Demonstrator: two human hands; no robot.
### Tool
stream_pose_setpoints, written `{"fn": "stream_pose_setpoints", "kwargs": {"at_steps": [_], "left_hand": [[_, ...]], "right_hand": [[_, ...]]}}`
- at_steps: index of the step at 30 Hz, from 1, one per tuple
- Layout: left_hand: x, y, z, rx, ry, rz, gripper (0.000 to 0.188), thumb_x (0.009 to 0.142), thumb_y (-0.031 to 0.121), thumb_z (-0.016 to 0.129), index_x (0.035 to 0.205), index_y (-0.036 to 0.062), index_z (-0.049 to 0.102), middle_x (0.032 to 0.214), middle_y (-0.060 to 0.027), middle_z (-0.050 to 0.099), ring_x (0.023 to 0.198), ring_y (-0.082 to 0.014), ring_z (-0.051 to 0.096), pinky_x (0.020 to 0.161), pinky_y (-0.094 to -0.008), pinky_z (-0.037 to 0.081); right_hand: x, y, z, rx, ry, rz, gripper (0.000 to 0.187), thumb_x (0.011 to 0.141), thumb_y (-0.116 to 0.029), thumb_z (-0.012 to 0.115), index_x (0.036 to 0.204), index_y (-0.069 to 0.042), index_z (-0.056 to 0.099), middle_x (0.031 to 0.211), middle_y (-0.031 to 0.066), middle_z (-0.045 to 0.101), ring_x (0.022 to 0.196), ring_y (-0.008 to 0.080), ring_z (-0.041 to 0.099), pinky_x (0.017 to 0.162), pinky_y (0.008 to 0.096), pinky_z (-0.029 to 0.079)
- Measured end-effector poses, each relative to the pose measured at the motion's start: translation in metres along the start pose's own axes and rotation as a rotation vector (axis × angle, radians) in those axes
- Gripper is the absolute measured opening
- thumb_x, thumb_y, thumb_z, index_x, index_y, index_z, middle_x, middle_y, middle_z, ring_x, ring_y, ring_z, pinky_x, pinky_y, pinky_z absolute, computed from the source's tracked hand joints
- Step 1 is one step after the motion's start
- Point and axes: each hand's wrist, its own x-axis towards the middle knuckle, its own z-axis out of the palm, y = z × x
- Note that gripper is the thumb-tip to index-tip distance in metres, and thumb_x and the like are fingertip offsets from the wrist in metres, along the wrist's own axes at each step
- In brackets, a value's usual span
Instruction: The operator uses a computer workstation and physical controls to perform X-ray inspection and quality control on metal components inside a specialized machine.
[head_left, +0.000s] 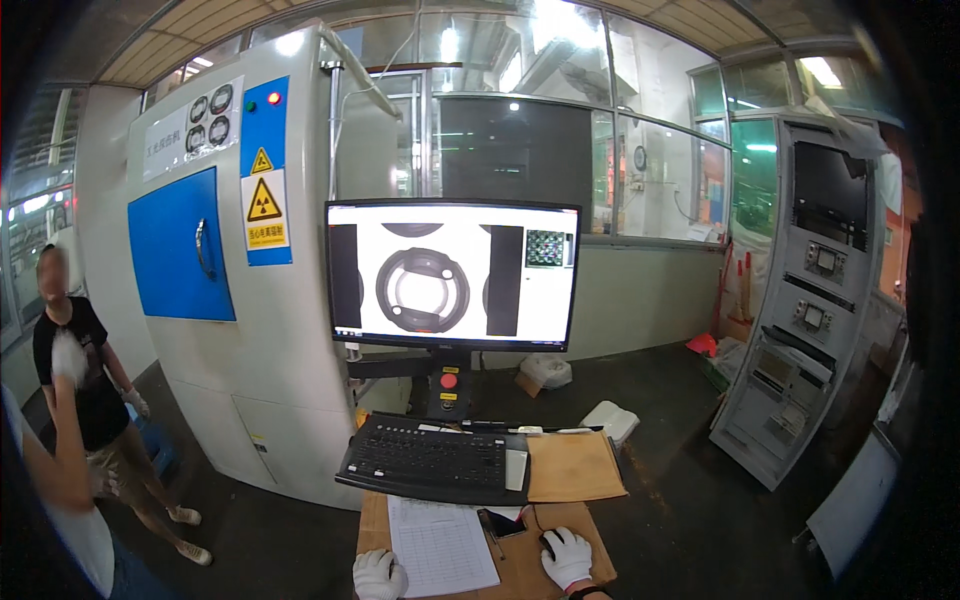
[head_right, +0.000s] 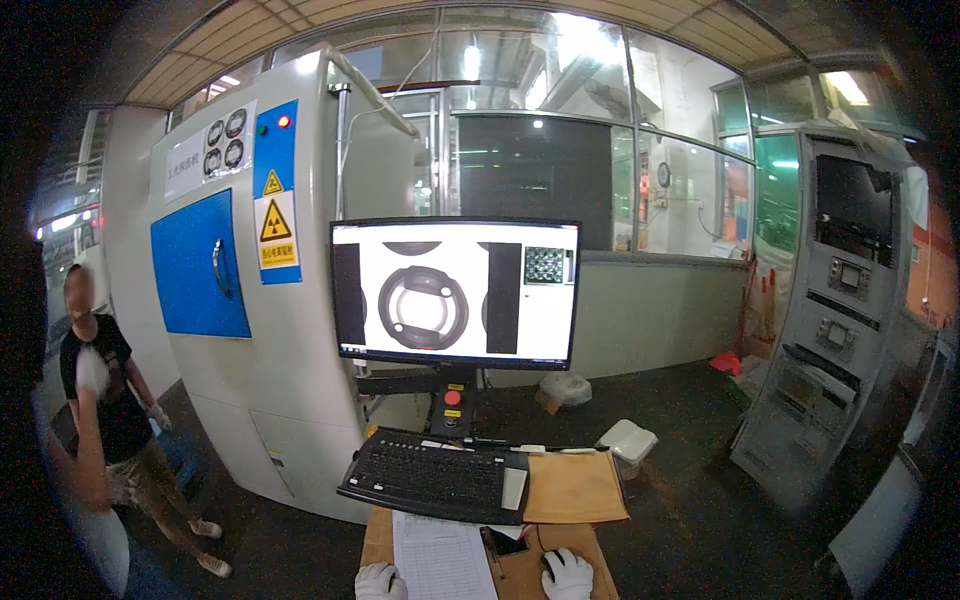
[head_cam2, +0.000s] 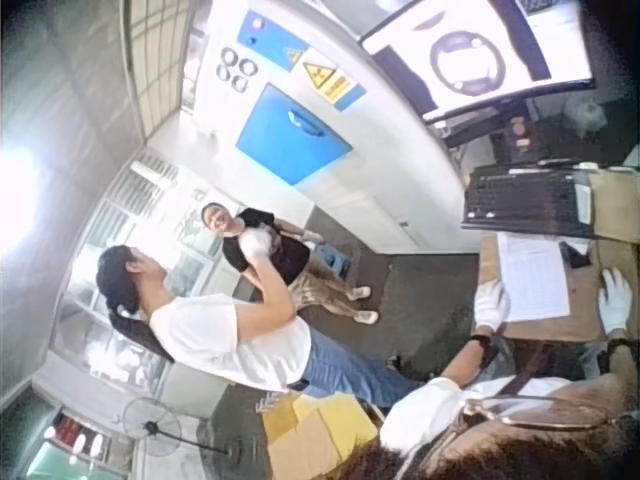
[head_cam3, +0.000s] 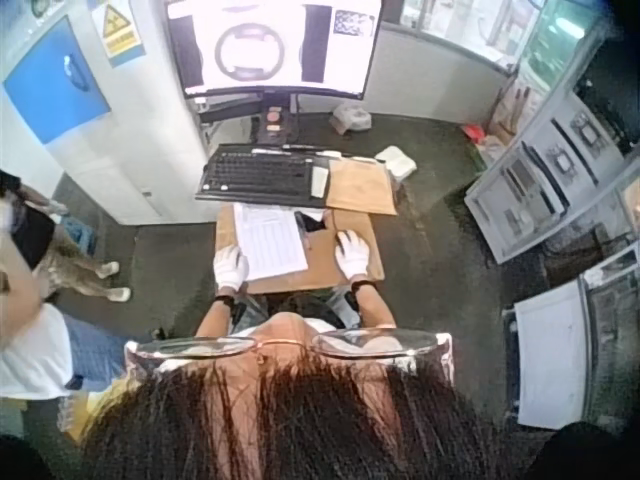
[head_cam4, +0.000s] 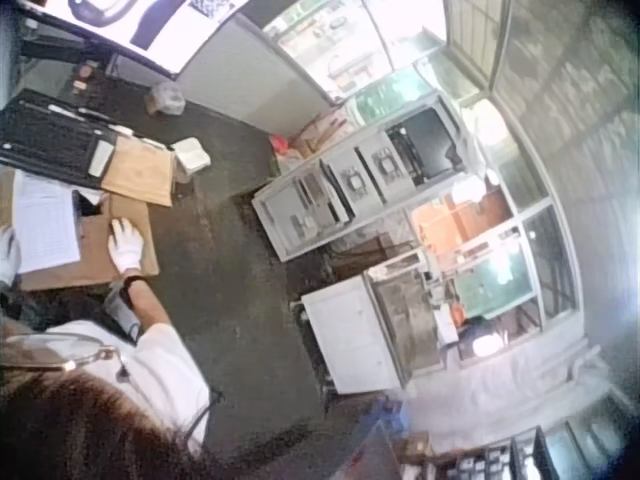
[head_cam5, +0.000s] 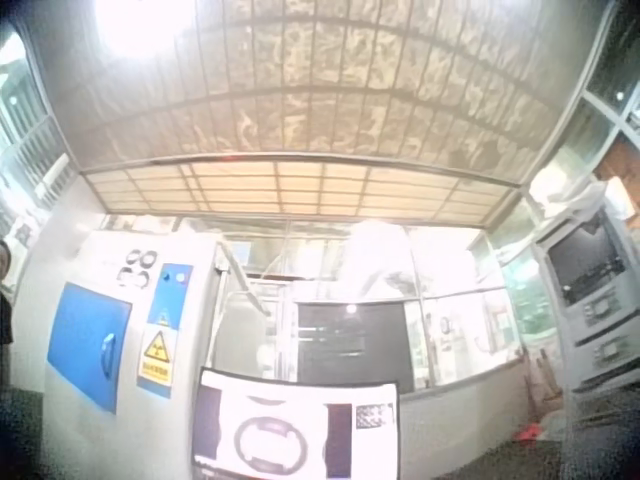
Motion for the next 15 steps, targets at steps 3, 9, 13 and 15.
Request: {"fn": "stream_pose_setpoints", "kwargs": {"at_steps": [3,9,13,15], "left_hand": [[-0.0020,-0.0032,0.0013,0.029,-0.033,-0.006,0.027,0.083,0.018,0.070,0.107,0.0064,0.071,0.114,-0.0153,0.070,0.109,-0.0382,0.063,0.099,-0.0503,0.048],[-0.0020,-0.0035,0.0026,0.039,-0.019,-0.001,0.027,0.085,0.020,0.069,0.109,0.0064,0.071,0.115,-0.0155,0.070,0.109,-0.0378,0.063,0.100,-0.0505,0.048],[-0.0047,-0.0077,0.0079,0.049,-0.062,-0.010,0.028,0.086,0.021,0.068,0.110,0.0062,0.071,0.116,-0.0157,0.070,0.111,-0.0375,0.063,0.101,-0.0506,0.047],[-0.0052,-0.0056,0.0071,0.057,-0.055,-0.028,0.029,0.087,0.022,0.068,0.111,0.0061,0.070,0.117,-0.0157,0.070,0.113,-0.0371,0.063,0.102,-0.0508,0.047]], "right_hand": [[-0.0004,0.0002,0.0008,0.012,0.024,-0.015,0.045,0.081,-0.034,0.073,0.124,-0.021,0.068,0.127,0.0108,0.064,0.101,0.0368,0.063,0.089,0.0522,0.050],[-0.0005,-0.0023,-0.0020,0.008,0.038,-0.017,0.045,0.081,-0.034,0.073,0.124,-0.022,0.068,0.128,0.0100,0.064,0.101,0.0364,0.064,0.087,0.0511,0.051],[0.0000,-0.0009,-0.0012,0.003,0.003,-0.009,0.045,0.081,-0.035,0.073,0.125,-0.023,0.067,0.128,0.0095,0.064,0.102,0.0361,0.064,0.088,0.0513,0.051],[0.0002,-0.0009,-0.0019,0.001,-0.010,-0.010,0.045,0.081,-0.035,0.073,0.125,-0.024,0.067,0.129,0.0094,0.064,0.102,0.0361,0.064,0.089,0.0514,0.051]]}}
